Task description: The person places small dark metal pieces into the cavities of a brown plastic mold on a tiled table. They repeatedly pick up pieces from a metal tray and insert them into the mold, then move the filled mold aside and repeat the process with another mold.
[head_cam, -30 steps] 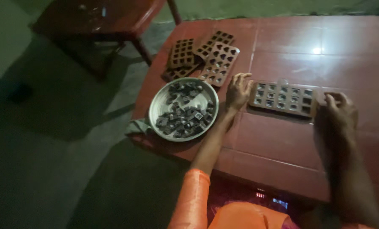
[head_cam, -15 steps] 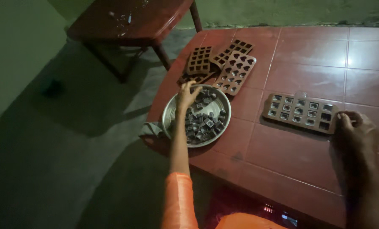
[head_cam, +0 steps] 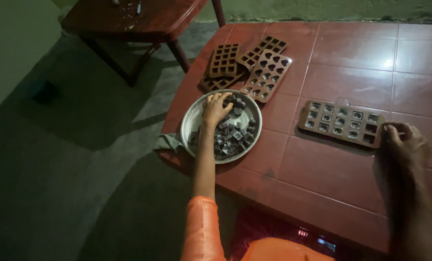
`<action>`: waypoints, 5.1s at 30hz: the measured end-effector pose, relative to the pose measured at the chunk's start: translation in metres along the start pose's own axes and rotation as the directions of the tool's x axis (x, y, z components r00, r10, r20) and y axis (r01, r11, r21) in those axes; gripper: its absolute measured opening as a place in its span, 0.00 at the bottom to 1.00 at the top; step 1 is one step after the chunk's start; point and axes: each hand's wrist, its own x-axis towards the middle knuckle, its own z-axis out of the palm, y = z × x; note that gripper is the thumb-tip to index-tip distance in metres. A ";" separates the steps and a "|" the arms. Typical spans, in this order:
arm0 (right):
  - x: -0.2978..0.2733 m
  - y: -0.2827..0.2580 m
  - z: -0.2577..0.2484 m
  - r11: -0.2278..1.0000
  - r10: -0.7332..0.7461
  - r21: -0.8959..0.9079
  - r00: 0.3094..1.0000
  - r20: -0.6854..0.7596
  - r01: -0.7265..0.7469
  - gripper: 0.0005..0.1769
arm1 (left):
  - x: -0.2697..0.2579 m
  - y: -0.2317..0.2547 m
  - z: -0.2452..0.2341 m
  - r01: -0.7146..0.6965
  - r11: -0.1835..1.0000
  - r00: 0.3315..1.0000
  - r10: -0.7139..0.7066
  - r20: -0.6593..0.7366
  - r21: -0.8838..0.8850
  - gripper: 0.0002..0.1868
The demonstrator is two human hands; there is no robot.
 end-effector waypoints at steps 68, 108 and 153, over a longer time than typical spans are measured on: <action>-0.002 -0.034 -0.033 0.964 -0.061 0.261 0.998 0.024 0.052 0.15 | -0.149 0.306 0.085 -0.201 0.464 0.709 0.677 0.198 -0.863 0.13; 0.005 -0.023 -0.036 0.846 -0.296 0.491 0.949 0.109 0.207 0.13 | -0.140 0.290 0.082 -0.430 0.434 0.835 0.525 -0.166 -0.792 0.20; 0.000 -0.040 -0.053 0.901 -0.377 0.326 0.889 0.260 0.287 0.31 | -0.118 0.342 0.043 -0.304 0.670 0.923 0.384 -0.035 -0.678 0.20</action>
